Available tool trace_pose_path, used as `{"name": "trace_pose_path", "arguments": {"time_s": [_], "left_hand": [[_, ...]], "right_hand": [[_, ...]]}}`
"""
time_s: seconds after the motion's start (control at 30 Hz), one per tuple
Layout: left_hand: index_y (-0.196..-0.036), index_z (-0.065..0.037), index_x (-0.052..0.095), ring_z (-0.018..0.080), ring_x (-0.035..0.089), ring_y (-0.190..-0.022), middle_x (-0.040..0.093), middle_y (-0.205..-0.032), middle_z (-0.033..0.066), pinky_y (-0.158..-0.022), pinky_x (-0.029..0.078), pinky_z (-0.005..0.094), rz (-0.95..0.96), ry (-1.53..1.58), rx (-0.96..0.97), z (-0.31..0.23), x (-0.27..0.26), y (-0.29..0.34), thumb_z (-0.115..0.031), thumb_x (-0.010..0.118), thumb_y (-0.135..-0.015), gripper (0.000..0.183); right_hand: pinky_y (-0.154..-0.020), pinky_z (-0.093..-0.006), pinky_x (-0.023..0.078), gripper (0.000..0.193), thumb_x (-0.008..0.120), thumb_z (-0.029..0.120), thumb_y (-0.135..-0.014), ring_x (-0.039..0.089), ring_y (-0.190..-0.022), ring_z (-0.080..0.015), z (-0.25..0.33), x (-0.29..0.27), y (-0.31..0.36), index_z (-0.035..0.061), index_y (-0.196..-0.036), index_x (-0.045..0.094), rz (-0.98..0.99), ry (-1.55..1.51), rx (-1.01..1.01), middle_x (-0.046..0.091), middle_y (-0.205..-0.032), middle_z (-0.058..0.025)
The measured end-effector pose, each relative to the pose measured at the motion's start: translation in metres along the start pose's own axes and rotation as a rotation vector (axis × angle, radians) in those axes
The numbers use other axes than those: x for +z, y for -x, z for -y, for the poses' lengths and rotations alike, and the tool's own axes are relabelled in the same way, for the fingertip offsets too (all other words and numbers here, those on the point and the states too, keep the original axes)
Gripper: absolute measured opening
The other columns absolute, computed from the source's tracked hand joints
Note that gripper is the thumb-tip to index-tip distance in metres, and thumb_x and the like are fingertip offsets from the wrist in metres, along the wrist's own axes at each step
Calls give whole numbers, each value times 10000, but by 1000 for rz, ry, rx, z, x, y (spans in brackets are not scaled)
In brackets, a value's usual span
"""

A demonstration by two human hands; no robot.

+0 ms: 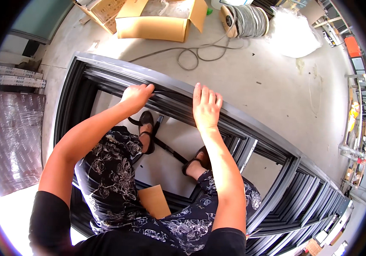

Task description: The person applies sealing strips into the grooves of metal frames, using shears to cut the strips to length.

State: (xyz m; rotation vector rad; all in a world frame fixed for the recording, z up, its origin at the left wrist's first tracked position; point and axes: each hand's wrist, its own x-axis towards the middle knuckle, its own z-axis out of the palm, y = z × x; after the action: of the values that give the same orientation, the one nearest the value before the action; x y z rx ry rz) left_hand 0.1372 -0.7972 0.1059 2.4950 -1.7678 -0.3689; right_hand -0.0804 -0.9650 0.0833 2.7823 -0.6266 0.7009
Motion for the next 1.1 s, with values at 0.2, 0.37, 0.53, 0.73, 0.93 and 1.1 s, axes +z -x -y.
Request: {"name": "trace_pose_path", "arguments": {"time_s": [0.2,0.37,0.53,0.73,0.93,1.1], "left_hand": [[-851,-46,617,319,694,-750,688,-750,132,-668,540,425,20,-14,-149,-6,13,-7,-424,550,-950,396],[-881,-22,644,324,694,-750,700,-763,143,-670,540,418,75,74,-242,-16,7,-14,-423,539,-956,422],[-863,-35,655,337,690,-742,697,-761,152,-658,537,421,24,139,-294,-17,7,-7,-426,546,-950,415],[-874,-37,656,326,698,-777,702,-788,145,-690,537,423,21,153,-304,-16,5,0,-416,557,-944,398],[-850,-48,677,343,695,-800,706,-829,161,-691,536,453,79,156,-316,-18,3,-9,-423,560,-940,402],[-854,-45,653,360,686,-778,695,-803,168,-675,541,464,39,99,-303,1,12,-13,-446,550,-941,423]], "right_hand": [[-952,-454,425,643,680,103,-779,561,-1015,-263,5,-7,-1,55,-1381,460,106,-53,-3,571,-1160,-108],[-960,-455,402,727,806,147,-688,563,-1031,-293,12,-26,-22,44,-1331,482,284,-213,100,575,-1139,-111],[-869,-432,421,536,840,236,-668,576,-973,-270,22,-21,-30,91,-1093,548,230,-173,160,609,-975,-71],[-816,-428,433,509,842,334,-665,589,-919,-276,48,-37,-45,99,-1010,552,309,-166,208,598,-911,-70],[-777,-406,425,473,815,433,-664,580,-900,-252,50,-15,-56,127,-909,552,349,-82,208,596,-890,-47],[-815,-411,438,535,818,341,-680,574,-952,-267,44,3,-52,92,-1061,539,261,-219,113,595,-952,-71]]}}
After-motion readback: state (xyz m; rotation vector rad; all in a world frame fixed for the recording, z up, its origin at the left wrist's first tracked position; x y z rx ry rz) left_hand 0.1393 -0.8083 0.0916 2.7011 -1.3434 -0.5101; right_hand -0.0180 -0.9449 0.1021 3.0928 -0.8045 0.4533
